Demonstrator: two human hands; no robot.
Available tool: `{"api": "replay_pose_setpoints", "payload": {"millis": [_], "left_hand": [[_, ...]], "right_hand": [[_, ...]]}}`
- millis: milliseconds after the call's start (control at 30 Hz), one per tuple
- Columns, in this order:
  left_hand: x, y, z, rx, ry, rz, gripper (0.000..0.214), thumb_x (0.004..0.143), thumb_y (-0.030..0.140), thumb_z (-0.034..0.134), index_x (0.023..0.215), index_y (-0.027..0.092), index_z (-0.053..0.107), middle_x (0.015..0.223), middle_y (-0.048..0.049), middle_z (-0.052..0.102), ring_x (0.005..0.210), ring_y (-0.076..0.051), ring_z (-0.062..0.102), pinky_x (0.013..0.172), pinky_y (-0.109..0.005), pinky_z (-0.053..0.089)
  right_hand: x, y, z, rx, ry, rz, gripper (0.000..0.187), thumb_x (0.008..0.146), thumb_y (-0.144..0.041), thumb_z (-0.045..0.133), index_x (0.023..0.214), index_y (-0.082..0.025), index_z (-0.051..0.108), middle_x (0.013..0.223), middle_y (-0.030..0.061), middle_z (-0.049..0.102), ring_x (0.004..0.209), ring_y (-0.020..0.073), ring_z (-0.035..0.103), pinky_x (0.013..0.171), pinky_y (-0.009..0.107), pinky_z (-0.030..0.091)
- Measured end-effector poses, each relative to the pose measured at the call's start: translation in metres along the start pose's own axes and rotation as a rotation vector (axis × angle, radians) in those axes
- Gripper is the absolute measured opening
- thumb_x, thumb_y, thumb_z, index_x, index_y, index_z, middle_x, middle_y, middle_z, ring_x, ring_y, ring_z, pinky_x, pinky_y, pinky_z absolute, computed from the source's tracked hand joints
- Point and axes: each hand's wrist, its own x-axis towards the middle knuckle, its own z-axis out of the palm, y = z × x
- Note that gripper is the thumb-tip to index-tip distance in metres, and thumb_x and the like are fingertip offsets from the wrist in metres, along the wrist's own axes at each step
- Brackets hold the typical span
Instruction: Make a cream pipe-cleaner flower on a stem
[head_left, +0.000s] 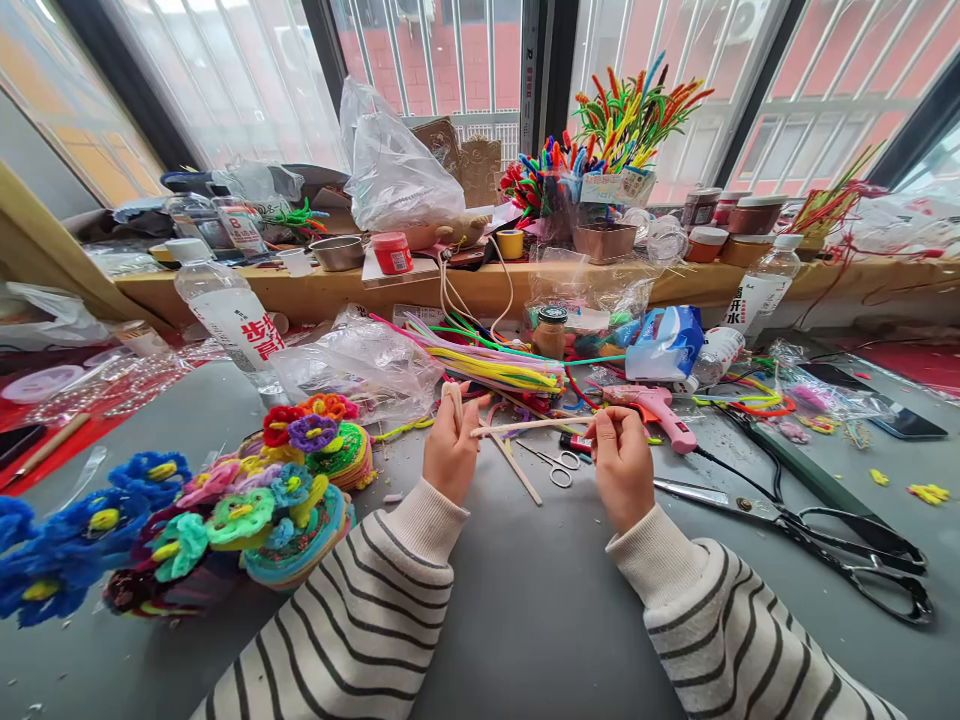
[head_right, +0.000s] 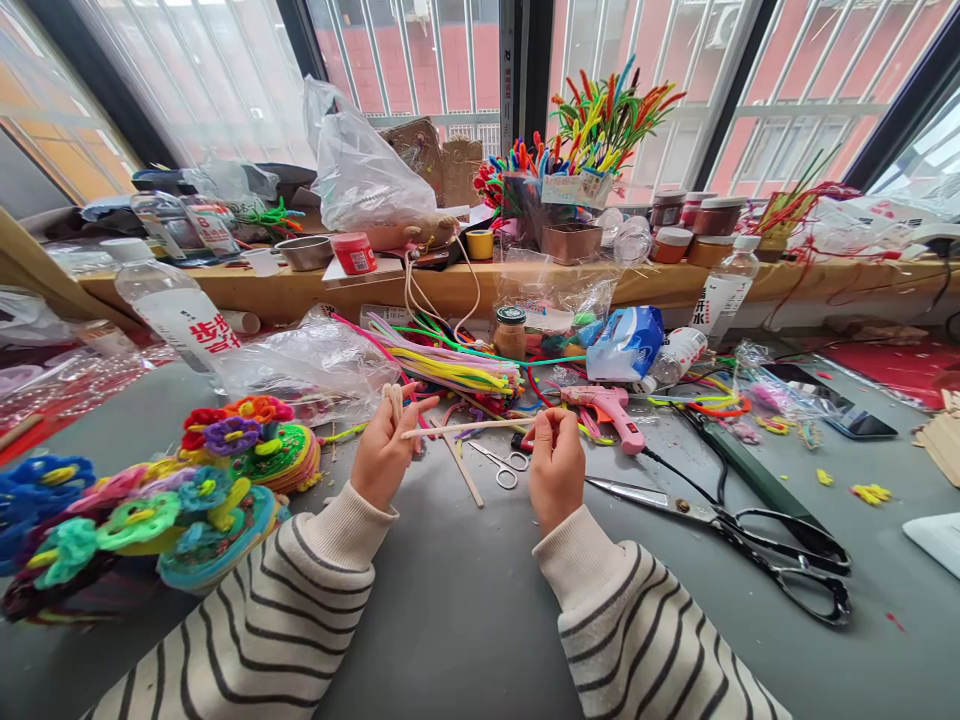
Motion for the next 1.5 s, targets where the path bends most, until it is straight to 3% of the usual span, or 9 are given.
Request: {"api": "replay_pose_setpoints", "payload": {"millis": [100, 200, 333, 467, 633, 800, 1033, 1300, 1500], "left_hand": [[-0.001, 0.005, 0.001, -0.030, -0.063, -0.060, 0.042, 0.075, 0.042, 0.031, 0.102, 0.012, 0.043, 0.064, -0.0036, 0.057, 0.031, -0.003, 0.033, 0.031, -0.018, 0.029], [-0.002, 0.004, 0.001, 0.030, -0.152, -0.078, 0.040, 0.072, 0.044, 0.037, 0.093, 0.012, 0.047, 0.052, 0.0007, 0.051, 0.031, -0.004, 0.035, 0.031, -0.017, 0.030], [-0.005, 0.004, 0.003, 0.092, -0.240, -0.078, 0.039, 0.062, 0.035, 0.056, 0.092, 0.013, 0.045, 0.053, 0.0044, 0.047, 0.036, -0.006, 0.044, 0.039, -0.019, 0.039], [-0.007, 0.005, 0.004, 0.091, -0.288, -0.093, 0.036, 0.060, 0.029, 0.057, 0.090, 0.012, 0.045, 0.058, 0.0024, 0.051, 0.041, -0.007, 0.049, 0.045, -0.021, 0.042], [-0.006, 0.003, 0.005, 0.004, -0.346, -0.145, 0.034, 0.058, 0.026, 0.060, 0.086, 0.012, 0.046, 0.059, 0.0017, 0.053, 0.044, -0.008, 0.052, 0.049, -0.022, 0.043], [-0.004, -0.001, 0.005, -0.065, -0.364, -0.194, 0.036, 0.055, 0.025, 0.063, 0.084, 0.012, 0.046, 0.054, 0.0034, 0.054, 0.044, -0.009, 0.053, 0.050, -0.022, 0.045], [-0.004, -0.001, 0.004, -0.253, -0.301, -0.313, 0.035, 0.054, 0.018, 0.065, 0.083, 0.013, 0.045, 0.057, 0.0028, 0.057, 0.056, -0.011, 0.059, 0.061, -0.027, 0.049], [-0.004, 0.003, 0.004, -0.166, -0.287, -0.288, 0.039, 0.050, 0.019, 0.067, 0.082, 0.012, 0.046, 0.065, -0.0006, 0.058, 0.062, -0.015, 0.060, 0.065, -0.032, 0.049], [-0.006, 0.000, 0.006, -0.097, -0.294, -0.247, 0.036, 0.052, 0.023, 0.066, 0.081, 0.014, 0.046, 0.058, 0.0009, 0.058, 0.058, -0.016, 0.060, 0.061, -0.033, 0.050]], "right_hand": [[0.001, 0.002, 0.000, 0.002, 0.023, 0.007, 0.019, 0.077, -0.036, 0.037, 0.075, -0.018, 0.041, 0.060, -0.0016, 0.048, 0.047, 0.0091, 0.043, 0.045, 0.022, 0.034], [0.003, 0.005, -0.001, 0.018, 0.055, 0.014, 0.022, 0.075, -0.039, 0.039, 0.075, -0.017, 0.043, 0.060, -0.0013, 0.049, 0.047, 0.0096, 0.043, 0.046, 0.022, 0.035], [0.005, 0.007, -0.002, 0.076, 0.085, 0.046, 0.025, 0.072, -0.042, 0.042, 0.075, -0.017, 0.045, 0.059, -0.0017, 0.050, 0.046, 0.0091, 0.043, 0.044, 0.022, 0.034], [0.006, 0.003, -0.001, 0.274, 0.070, 0.162, 0.023, 0.068, -0.041, 0.049, 0.073, -0.018, 0.046, 0.056, -0.0036, 0.047, 0.044, 0.0075, 0.040, 0.039, 0.019, 0.031], [0.005, -0.007, 0.001, 0.714, -0.159, 0.442, 0.020, 0.065, -0.035, 0.056, 0.072, -0.017, 0.052, 0.055, -0.0050, 0.045, 0.046, 0.0050, 0.039, 0.037, 0.015, 0.029], [0.001, -0.009, 0.003, 0.784, -0.378, 0.474, 0.015, 0.062, -0.027, 0.062, 0.072, -0.015, 0.061, 0.059, -0.0033, 0.049, 0.051, 0.0033, 0.041, 0.043, 0.013, 0.034], [0.003, -0.007, 0.001, 0.815, -0.298, 0.522, 0.016, 0.064, -0.032, 0.059, 0.070, -0.019, 0.064, 0.080, 0.0005, 0.058, 0.057, 0.0032, 0.048, 0.041, 0.010, 0.037], [0.006, -0.008, 0.000, 0.867, -0.284, 0.600, 0.020, 0.056, -0.020, 0.066, 0.076, -0.019, 0.063, 0.080, -0.0005, 0.063, 0.067, 0.0054, 0.057, 0.054, 0.008, 0.047], [0.007, -0.005, 0.000, 0.816, -0.164, 0.596, 0.017, 0.053, -0.021, 0.068, 0.068, -0.016, 0.063, 0.065, -0.0023, 0.062, 0.050, 0.0025, 0.054, 0.048, 0.008, 0.047]]}}
